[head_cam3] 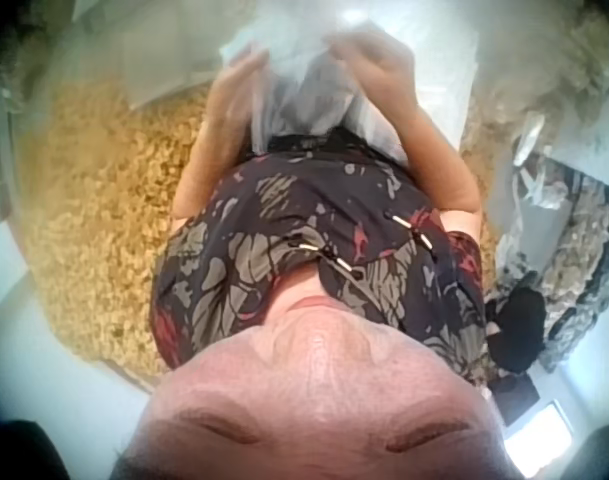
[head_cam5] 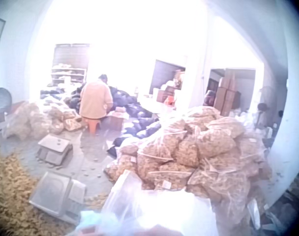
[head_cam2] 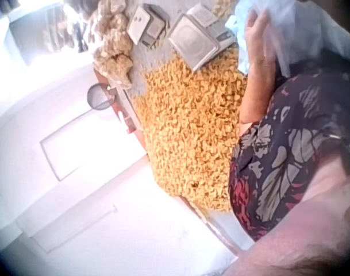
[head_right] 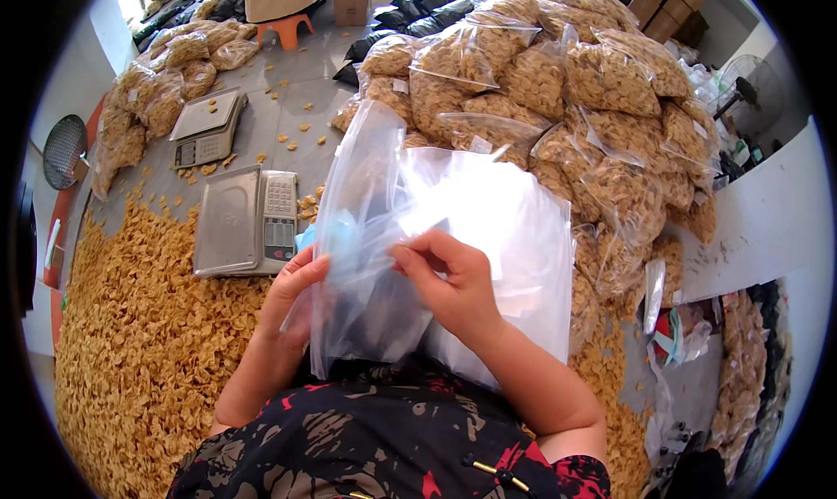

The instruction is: The person sits on the floor surrounded by piles of snacks and separates a stack of white and light blue plastic bags by hand. They repeatedly pull individual bags from the stack and place them aside.

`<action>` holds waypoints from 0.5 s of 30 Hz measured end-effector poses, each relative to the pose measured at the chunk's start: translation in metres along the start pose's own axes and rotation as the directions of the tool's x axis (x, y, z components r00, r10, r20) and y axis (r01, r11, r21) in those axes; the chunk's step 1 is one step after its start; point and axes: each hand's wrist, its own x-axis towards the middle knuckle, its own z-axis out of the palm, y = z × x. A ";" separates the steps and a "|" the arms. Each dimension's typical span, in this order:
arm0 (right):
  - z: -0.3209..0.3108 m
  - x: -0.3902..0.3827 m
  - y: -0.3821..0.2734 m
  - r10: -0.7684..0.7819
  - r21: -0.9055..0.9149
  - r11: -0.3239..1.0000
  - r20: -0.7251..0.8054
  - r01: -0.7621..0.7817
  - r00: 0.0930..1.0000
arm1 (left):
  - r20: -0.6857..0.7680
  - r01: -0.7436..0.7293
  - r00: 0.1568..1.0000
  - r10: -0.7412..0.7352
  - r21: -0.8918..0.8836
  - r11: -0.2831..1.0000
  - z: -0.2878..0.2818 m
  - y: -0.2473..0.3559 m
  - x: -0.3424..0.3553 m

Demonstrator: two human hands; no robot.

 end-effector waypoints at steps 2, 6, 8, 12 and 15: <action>-0.020 -0.017 0.000 -0.011 -0.069 0.998 -0.028 0.009 1.000 | 0.007 -0.020 1.000 0.021 -0.112 0.994 -0.018 -0.006 0.009; -0.105 -0.048 -0.002 -0.067 -0.099 0.995 -0.407 0.030 0.911 | -0.100 -0.246 0.960 0.262 0.149 0.958 -0.048 0.000 0.012; -0.173 -0.072 0.000 0.028 -0.121 0.987 -0.522 -0.106 0.853 | -0.147 -0.380 0.876 0.460 0.378 0.845 -0.057 0.002 0.016; -0.189 -0.057 0.000 -0.107 -0.590 0.761 -0.526 -0.272 0.844 | -0.193 -0.466 0.756 0.626 0.513 0.721 -0.081 0.001 0.034; -0.123 -0.009 -0.024 -0.142 -0.448 0.894 -0.302 -0.009 0.943 | -0.213 -0.513 0.679 0.703 0.548 0.661 -0.071 0.018 0.027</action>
